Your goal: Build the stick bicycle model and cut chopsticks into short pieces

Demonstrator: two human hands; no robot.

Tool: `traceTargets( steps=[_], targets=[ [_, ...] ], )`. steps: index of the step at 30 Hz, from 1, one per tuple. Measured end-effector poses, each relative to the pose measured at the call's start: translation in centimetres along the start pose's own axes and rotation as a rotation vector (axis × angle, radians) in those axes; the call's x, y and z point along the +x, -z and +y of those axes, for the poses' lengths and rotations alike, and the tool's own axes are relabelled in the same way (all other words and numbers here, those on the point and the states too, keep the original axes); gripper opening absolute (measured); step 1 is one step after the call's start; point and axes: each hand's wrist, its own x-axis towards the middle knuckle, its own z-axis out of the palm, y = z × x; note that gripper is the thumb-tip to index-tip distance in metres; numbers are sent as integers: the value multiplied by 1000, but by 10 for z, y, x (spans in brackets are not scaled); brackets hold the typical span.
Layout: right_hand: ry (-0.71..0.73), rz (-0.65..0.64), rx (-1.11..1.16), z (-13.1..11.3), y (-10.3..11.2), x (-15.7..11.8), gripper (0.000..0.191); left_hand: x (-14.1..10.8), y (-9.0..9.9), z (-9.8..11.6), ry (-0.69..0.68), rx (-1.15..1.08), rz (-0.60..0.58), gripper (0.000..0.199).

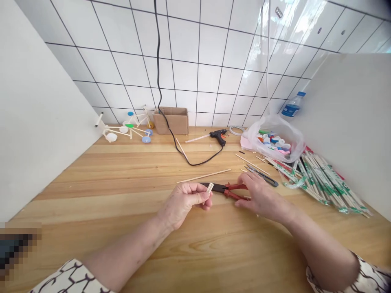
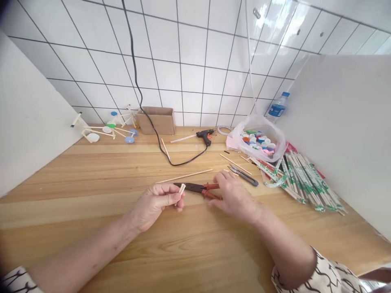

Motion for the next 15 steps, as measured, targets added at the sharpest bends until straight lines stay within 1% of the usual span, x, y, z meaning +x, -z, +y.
traceTargets(
  steps=[3,5,8,11,13,15],
  targets=[
    [-2,-42,-2,16,-8,-4,25,2,4,1,20,-24,-2,19],
    [18,-22,4,18,-15,-6,24,3,5,1,15,-24,-1,20],
    [86,25,-43,15,-23,-7,28,5,6,1,-4,-11,4,19],
    [117,21,-139,9,-24,-5,19,6,7,0,-22,3,26,18],
    [99,11,-151,6,-22,-3,14,7,8,0,-24,9,41,18],
    [28,16,-73,5,-18,0,21,8,9,-1,-21,13,50,17]
  ],
)
